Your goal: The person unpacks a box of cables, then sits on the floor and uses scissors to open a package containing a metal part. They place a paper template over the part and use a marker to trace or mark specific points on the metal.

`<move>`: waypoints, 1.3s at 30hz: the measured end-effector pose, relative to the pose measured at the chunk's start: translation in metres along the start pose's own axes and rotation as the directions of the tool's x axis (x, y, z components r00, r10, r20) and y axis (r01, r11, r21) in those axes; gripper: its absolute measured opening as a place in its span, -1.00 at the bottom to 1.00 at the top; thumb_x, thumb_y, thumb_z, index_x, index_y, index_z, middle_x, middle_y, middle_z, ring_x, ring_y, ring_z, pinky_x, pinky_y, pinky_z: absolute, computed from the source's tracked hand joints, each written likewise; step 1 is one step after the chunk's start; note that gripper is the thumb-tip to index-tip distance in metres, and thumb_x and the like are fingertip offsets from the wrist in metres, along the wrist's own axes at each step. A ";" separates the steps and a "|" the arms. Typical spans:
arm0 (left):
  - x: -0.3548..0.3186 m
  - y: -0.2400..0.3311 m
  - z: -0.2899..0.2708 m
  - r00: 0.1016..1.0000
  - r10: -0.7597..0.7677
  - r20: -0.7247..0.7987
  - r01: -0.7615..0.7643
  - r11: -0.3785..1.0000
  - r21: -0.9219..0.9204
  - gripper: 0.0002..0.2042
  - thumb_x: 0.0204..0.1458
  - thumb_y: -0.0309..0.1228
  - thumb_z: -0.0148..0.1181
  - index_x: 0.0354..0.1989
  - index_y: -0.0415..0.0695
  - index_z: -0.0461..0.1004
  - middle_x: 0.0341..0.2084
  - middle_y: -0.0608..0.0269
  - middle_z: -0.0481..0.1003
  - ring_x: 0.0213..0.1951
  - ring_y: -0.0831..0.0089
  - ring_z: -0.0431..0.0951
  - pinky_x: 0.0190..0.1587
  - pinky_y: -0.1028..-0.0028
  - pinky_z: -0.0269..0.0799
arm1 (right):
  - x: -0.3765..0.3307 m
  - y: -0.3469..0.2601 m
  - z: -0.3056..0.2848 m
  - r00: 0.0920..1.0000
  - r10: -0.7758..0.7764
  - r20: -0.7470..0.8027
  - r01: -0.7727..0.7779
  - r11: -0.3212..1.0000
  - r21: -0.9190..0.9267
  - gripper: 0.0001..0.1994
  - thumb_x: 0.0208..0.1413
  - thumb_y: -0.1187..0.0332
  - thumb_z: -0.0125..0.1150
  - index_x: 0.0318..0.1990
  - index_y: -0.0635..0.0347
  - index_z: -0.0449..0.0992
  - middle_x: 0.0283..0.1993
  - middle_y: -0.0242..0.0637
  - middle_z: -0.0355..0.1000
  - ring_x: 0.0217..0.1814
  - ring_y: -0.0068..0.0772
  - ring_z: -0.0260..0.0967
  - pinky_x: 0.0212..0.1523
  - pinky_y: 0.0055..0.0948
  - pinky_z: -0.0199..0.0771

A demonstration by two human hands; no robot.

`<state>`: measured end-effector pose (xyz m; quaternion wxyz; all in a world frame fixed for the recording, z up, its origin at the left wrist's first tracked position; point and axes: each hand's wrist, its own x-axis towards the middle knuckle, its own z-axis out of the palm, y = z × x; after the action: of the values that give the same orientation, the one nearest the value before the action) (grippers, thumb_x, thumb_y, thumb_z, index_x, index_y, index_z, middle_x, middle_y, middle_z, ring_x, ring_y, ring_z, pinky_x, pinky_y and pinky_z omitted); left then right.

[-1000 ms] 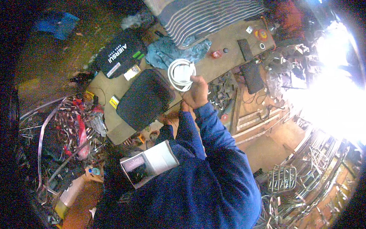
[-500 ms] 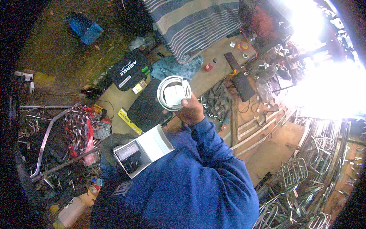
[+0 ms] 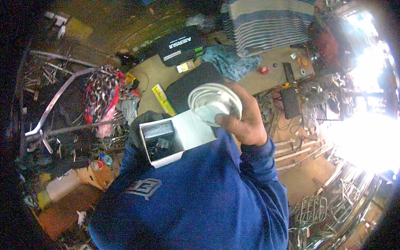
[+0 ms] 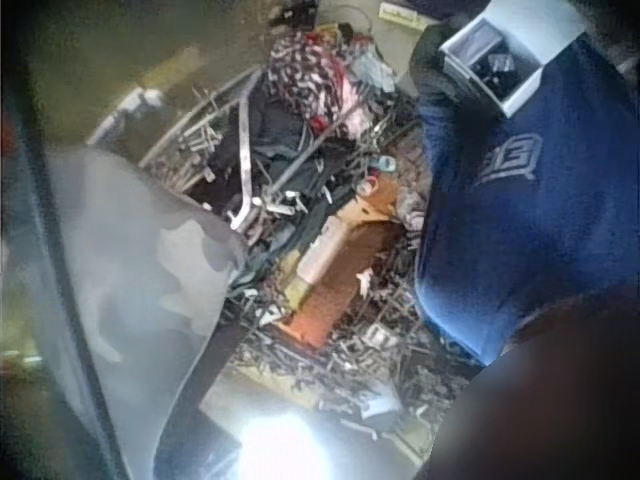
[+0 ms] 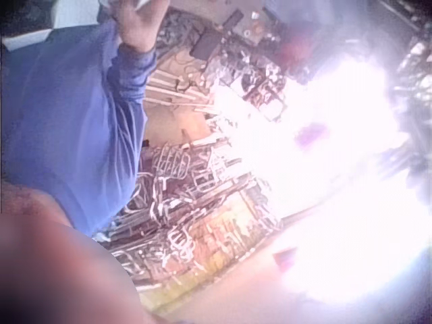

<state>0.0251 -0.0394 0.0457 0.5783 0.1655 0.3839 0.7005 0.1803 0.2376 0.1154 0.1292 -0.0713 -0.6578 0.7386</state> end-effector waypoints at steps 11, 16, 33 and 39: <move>-0.014 -0.024 -0.007 0.951 -0.101 -0.292 0.126 0.990 0.066 -0.25 -0.19 -0.07 0.40 0.11 -0.38 0.38 -0.05 0.04 0.52 -0.02 0.33 0.53 0.14 0.37 0.40 | 0.025 -0.031 0.049 0.775 -0.012 0.632 0.181 0.962 -0.205 -0.54 -0.05 0.49 0.32 0.07 0.33 0.42 -0.03 -0.02 0.47 0.01 -0.05 0.47 0.00 -0.26 0.45; -0.015 -0.033 -0.007 0.981 0.141 -0.134 -0.127 0.987 0.103 -0.11 -0.36 -0.01 0.48 0.14 -0.37 0.35 -0.02 0.01 0.51 -0.01 0.30 0.53 0.13 0.35 0.42 | 0.032 -0.022 0.053 0.653 0.052 0.756 0.142 0.972 -0.189 -0.59 -0.01 0.46 0.32 0.05 0.21 0.45 -0.09 -0.09 0.52 -0.05 -0.04 0.50 -0.05 -0.23 0.48; 0.002 -0.049 -0.020 0.964 -0.127 -0.234 0.080 0.977 -0.200 -0.52 0.02 -0.26 0.21 0.08 -0.28 0.41 -0.08 0.01 0.53 -0.10 0.26 0.57 -0.01 0.30 0.53 | 0.020 -0.019 0.073 0.757 0.062 0.650 0.468 0.643 -0.606 -0.46 -0.29 0.61 0.24 0.00 0.12 0.46 0.00 -0.15 0.36 0.00 -0.01 0.42 -0.05 -0.21 0.53; 0.000 -0.037 0.008 0.938 -0.176 -0.300 0.050 0.922 -0.384 -0.60 0.05 -0.29 0.16 0.04 -0.25 0.46 -0.13 0.02 0.56 -0.16 0.24 0.59 -0.06 0.28 0.54 | 0.017 -0.007 0.070 0.667 0.019 0.745 0.469 0.766 -0.440 -0.51 -0.24 0.52 0.36 -0.03 0.25 0.45 -0.05 -0.10 0.44 -0.03 -0.06 0.46 0.01 -0.26 0.49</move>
<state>0.0559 -0.0355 0.0242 0.5669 -0.0885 0.3446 0.7430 0.1455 0.1766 0.1318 -0.0690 0.2698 -0.8560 0.4356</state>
